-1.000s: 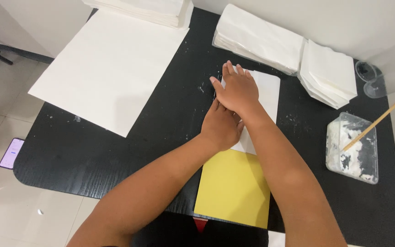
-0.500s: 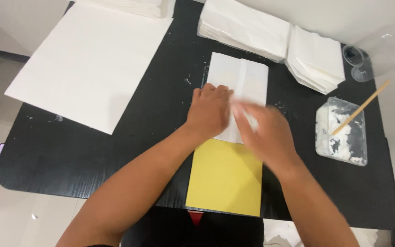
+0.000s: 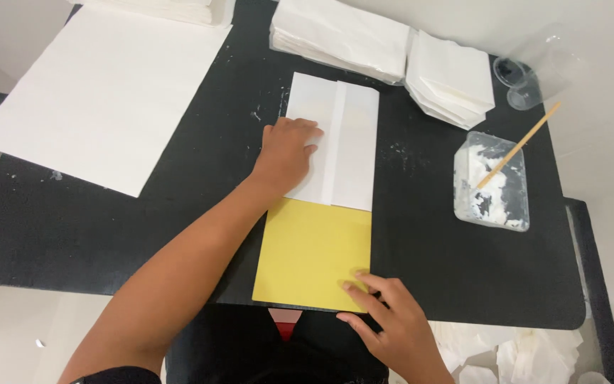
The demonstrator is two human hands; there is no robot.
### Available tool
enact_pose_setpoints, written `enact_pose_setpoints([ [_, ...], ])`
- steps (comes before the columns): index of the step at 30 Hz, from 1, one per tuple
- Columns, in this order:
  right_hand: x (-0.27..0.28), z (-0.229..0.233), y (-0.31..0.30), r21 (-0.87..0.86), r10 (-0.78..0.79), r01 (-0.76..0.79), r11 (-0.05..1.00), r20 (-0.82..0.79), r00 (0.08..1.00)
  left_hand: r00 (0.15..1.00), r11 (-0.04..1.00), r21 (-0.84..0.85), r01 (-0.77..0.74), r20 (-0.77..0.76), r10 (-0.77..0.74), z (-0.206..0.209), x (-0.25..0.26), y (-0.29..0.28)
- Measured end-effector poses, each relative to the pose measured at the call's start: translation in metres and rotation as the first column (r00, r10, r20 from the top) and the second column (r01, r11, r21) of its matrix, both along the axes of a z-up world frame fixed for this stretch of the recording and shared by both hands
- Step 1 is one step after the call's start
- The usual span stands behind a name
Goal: A person manually assembles a paper bag by folding a white sheet of paper around a yellow template and applying glue with a brush to seal the seams.
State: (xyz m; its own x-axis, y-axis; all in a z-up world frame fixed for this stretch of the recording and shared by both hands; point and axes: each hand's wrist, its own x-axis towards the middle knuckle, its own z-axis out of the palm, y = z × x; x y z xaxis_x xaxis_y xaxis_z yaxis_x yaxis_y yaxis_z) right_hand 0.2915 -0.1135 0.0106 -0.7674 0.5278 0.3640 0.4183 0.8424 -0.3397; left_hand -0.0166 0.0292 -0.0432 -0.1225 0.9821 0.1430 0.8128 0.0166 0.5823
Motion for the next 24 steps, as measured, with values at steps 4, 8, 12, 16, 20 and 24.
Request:
enact_pose_setpoints([
  [4,0.003,-0.005,-0.001,-0.003,0.077,-0.077,0.997,-0.013,0.997,0.997,0.995,0.096,-0.014,0.073,0.007,-0.005,-0.003,0.003],
  [8,0.006,-0.007,-0.011,-0.407,-0.117,0.002,0.913,-0.256,0.96,0.986,0.998,0.009,-0.059,0.156,0.057,0.005,0.001,0.003],
  [12,0.022,-0.015,-0.008,-0.485,-0.265,0.026,0.874,-0.431,0.862,0.988,0.994,-0.074,-0.08,0.128,0.089,0.012,0.009,0.003],
  [16,0.041,-0.014,-0.007,-0.513,-0.368,0.101,0.852,-0.45,0.813,0.984,0.993,-0.121,-0.006,0.176,0.027,0.028,0.023,-0.003],
  [20,0.068,-0.015,-0.006,-0.613,-0.475,0.106,0.783,-0.477,0.74,0.981,0.983,-0.136,0.126,0.162,-0.103,0.025,0.04,0.001],
  [24,0.087,-0.007,0.0,-0.586,-0.673,0.527,0.616,-0.043,0.738,0.971,0.953,-0.189,0.237,0.06,-0.23,0.033,0.06,0.004],
])
